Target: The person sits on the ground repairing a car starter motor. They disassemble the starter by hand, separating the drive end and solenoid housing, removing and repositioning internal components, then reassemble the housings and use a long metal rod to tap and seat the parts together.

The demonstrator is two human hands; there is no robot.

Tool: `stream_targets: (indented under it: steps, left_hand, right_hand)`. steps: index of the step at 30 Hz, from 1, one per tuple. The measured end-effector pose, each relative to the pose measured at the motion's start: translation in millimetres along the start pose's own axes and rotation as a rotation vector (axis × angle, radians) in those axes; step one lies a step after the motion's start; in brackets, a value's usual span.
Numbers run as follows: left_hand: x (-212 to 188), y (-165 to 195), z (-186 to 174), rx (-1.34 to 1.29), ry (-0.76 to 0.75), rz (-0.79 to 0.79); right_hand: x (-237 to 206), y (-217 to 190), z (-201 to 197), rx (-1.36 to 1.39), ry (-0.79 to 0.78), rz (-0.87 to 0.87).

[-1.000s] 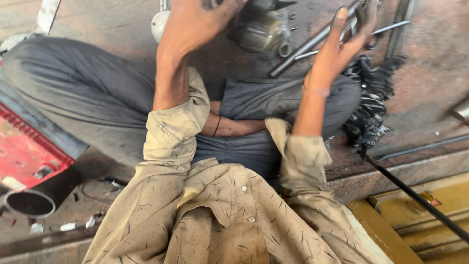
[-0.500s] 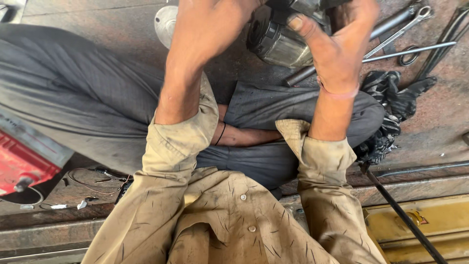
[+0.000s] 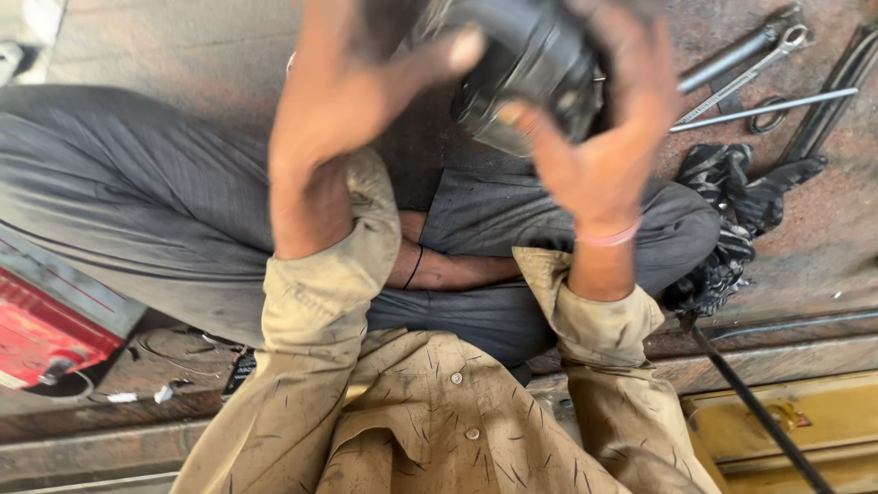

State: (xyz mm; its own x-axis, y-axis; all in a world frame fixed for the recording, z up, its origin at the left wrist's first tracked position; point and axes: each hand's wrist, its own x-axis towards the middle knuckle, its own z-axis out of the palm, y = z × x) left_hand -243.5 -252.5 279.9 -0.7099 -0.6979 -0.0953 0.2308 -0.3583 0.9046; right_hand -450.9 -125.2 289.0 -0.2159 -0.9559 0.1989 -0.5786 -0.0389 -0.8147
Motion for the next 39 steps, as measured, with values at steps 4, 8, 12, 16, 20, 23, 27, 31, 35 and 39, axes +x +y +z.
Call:
stream_targets:
  steps: [4, 8, 12, 16, 20, 23, 27, 31, 35, 39]
  left_hand:
    - [-26, 27, -7, 0.065, -0.186, 0.064]
    - [-50, 52, 10, 0.218, -0.14, -0.064]
    - [-73, 66, 24, 0.468, -0.273, 0.133]
    - [-102, 60, 42, 0.393, -0.277, 0.146]
    - [-118, 56, 51, 0.416, -0.261, 0.141]
    - [-130, 54, 55, 0.33, -0.254, 0.119]
    - [-142, 54, 59, 0.307, -0.243, 0.151]
    - [-142, 48, 69, 0.351, -0.22, 0.219]
    - [-146, 46, 79, 0.303, -0.189, 0.183]
    - [-143, 45, 86, 0.354, -0.149, 0.203]
  right_hand:
    - [-29, -29, -2, -0.167, 0.003, -0.07]
    - [-86, 1, -40, 0.425, 0.131, 0.002]
    - [-140, 77, -103, 0.224, 0.877, 0.599]
    - [-179, 117, -131, 0.096, 0.736, 1.111]
    - [-171, 126, -126, 0.074, 0.783, 1.106]
    - [-169, 113, -132, 0.276, 0.87, 1.179]
    - [-185, 85, -135, 0.525, 1.004, 1.045]
    - [-216, 32, -115, 0.839, 1.118, 0.636]
    - [-217, 3, -87, 1.031, 1.188, 0.413]
    - [-212, -2, -77, 1.09, 0.974, 0.308]
